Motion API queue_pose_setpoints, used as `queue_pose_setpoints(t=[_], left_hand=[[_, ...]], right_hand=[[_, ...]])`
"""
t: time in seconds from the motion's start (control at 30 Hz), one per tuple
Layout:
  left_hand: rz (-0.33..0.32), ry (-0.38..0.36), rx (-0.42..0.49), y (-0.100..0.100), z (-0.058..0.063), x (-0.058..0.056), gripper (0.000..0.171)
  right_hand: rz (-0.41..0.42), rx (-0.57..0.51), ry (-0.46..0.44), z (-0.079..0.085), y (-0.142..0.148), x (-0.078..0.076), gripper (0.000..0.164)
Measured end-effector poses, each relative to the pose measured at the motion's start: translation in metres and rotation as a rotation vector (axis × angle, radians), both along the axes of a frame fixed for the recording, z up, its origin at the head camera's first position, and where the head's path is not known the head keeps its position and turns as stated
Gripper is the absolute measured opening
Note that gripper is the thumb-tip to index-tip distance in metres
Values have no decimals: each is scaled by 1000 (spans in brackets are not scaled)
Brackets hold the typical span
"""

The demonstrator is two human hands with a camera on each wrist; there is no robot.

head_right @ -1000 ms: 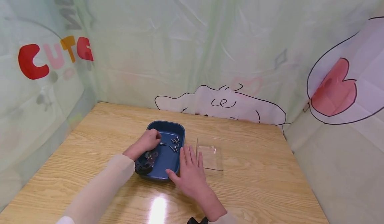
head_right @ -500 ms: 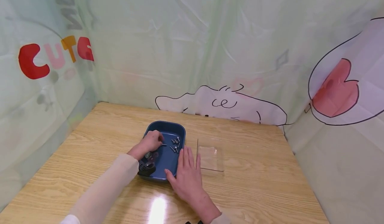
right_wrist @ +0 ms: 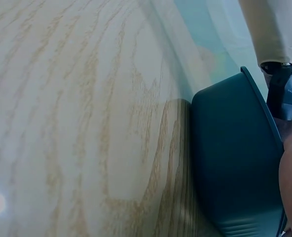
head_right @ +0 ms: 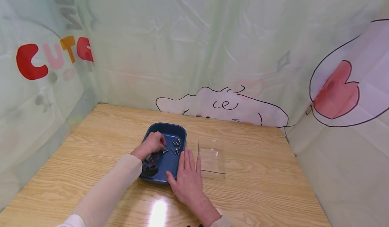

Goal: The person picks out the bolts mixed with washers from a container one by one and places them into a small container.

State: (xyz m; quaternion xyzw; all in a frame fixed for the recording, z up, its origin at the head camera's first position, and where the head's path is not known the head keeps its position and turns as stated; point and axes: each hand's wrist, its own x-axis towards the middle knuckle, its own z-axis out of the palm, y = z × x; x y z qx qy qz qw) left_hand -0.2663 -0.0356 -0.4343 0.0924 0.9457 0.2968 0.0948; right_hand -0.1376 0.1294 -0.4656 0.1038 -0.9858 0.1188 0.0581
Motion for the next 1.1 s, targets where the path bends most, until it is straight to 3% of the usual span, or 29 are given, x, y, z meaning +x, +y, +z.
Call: queue_pose_setpoints(t=[0.43,0.7,0.93,1.1], left_hand=[[-31,-65,60,12,1,2,9],[15,-237,225,22,-5,-4,6],[35,-326,171,23,-1,-4,9],[67,-429,239,25,-1,-1,9]], right_hand=[[5,-11,-9,0,-1,-1,85],[-1,-2,-12,0,-1,0,85],[-2,-2,-19,-2,-2,0,86],[-1,-12,-14,-2,-1,0,85]])
